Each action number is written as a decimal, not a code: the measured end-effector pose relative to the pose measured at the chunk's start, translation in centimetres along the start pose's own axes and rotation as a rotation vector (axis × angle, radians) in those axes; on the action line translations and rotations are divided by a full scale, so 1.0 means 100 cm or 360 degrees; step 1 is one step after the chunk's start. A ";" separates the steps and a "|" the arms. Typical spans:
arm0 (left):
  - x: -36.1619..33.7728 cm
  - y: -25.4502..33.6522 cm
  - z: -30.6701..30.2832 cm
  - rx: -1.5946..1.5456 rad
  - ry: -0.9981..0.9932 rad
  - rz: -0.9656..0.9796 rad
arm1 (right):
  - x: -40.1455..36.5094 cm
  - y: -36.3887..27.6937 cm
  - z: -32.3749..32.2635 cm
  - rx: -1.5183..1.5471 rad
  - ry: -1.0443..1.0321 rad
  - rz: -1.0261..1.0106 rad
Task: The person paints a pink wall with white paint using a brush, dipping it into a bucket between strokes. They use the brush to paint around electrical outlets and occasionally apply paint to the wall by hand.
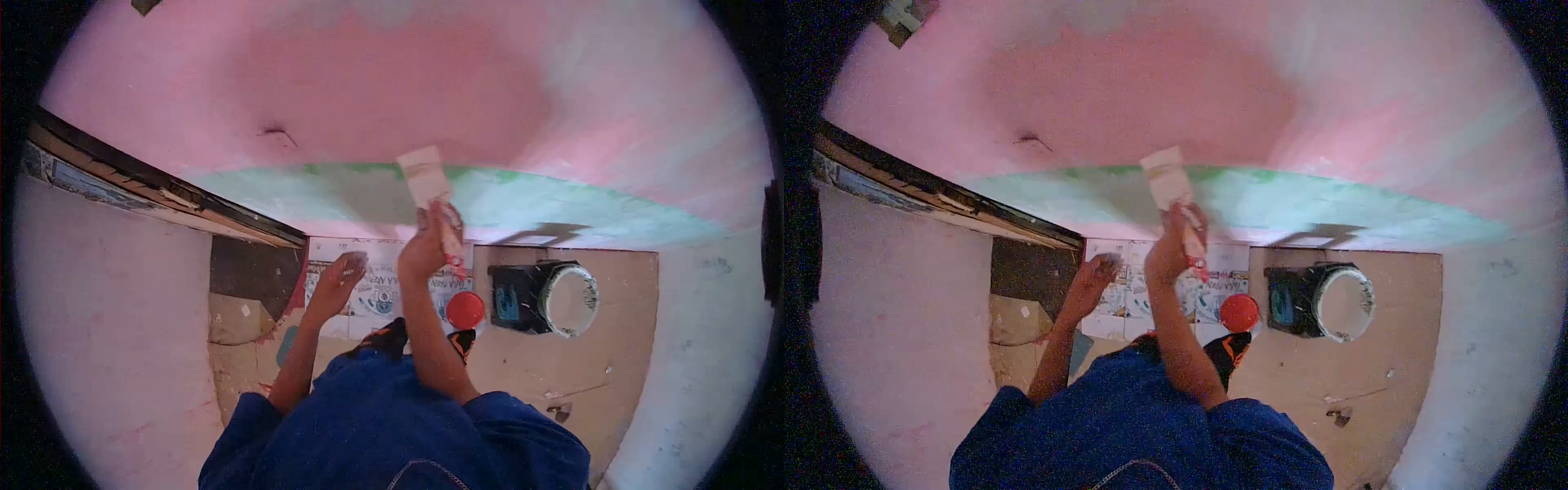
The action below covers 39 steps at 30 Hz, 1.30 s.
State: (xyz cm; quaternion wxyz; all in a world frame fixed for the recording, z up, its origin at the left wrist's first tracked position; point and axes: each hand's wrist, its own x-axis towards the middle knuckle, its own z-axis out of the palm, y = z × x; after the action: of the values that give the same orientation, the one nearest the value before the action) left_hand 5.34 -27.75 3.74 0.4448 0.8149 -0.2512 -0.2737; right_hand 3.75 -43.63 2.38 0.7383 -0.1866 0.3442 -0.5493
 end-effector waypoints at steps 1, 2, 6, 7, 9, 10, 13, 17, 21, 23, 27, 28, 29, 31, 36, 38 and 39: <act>-0.001 -0.011 -0.007 0.0012 0.0010 0.0006 | 0.001 0.029 0.002 -0.0142 -0.0106 -0.0157; -0.002 -0.024 -0.015 -0.0050 0.0006 -0.0043 | 0.004 0.056 0.000 -0.0285 -0.0207 -0.0314; -0.009 -0.082 -0.039 -0.0061 0.0031 -0.0093 | 0.025 0.169 -0.073 -0.0575 0.0347 -0.0250; -0.012 -0.090 -0.041 -0.0143 0.0040 -0.0074 | 0.028 0.161 -0.072 -0.0314 0.0330 -0.0156; -0.011 -0.100 -0.045 -0.0153 0.0051 -0.0079 | 0.040 0.140 -0.061 0.0219 0.0269 0.0006; -0.016 -0.101 -0.043 -0.0175 0.0089 -0.0123 | 0.044 0.126 -0.054 0.0477 0.0246 0.0091; -0.014 -0.081 -0.042 0.0192 0.0018 -0.0081 | -0.002 -0.028 0.066 0.0401 0.0110 -0.0160; -0.011 -0.068 -0.038 0.0001 -0.0089 -0.0066 | -0.006 0.021 0.043 0.0601 0.0075 -0.0244; -0.006 -0.069 -0.045 -0.0128 -0.0051 -0.0003 | 0.010 0.085 0.000 0.0479 0.0225 0.0037; -0.003 -0.077 -0.053 -0.0225 -0.0001 0.0072 | 0.004 0.101 0.001 0.0213 0.0392 0.0183; -0.010 -0.097 -0.066 -0.0236 0.0091 0.0112 | -0.064 0.005 0.104 0.0221 -0.0102 -0.0182; -0.014 -0.110 -0.065 -0.0155 0.0119 0.0081 | -0.061 0.034 0.092 0.0220 -0.0106 -0.0181; -0.018 -0.117 -0.065 -0.0072 0.0142 0.0057 | -0.049 0.087 0.065 0.0217 -0.0082 -0.0240; -0.024 -0.108 -0.066 -0.0080 0.0142 0.0002 | -0.024 0.158 0.012 -0.0197 0.0106 -0.0211; -0.030 -0.098 -0.075 0.0140 0.0116 -0.0053 | -0.034 0.131 0.036 0.0057 0.0348 -0.0012; -0.035 -0.093 -0.073 -0.0012 0.0148 -0.0172 | -0.070 0.071 0.077 -0.0091 0.0126 -0.0202; -0.034 -0.098 -0.071 -0.0011 0.0150 -0.0171 | -0.076 0.061 0.088 -0.0208 -0.0114 -0.0395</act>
State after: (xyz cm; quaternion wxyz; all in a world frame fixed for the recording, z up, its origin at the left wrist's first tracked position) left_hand 9.21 -16.71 -0.70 0.4436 0.8377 -0.1849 -0.2595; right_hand 12.96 -35.44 6.78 0.6628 -0.2949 0.3268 -0.6058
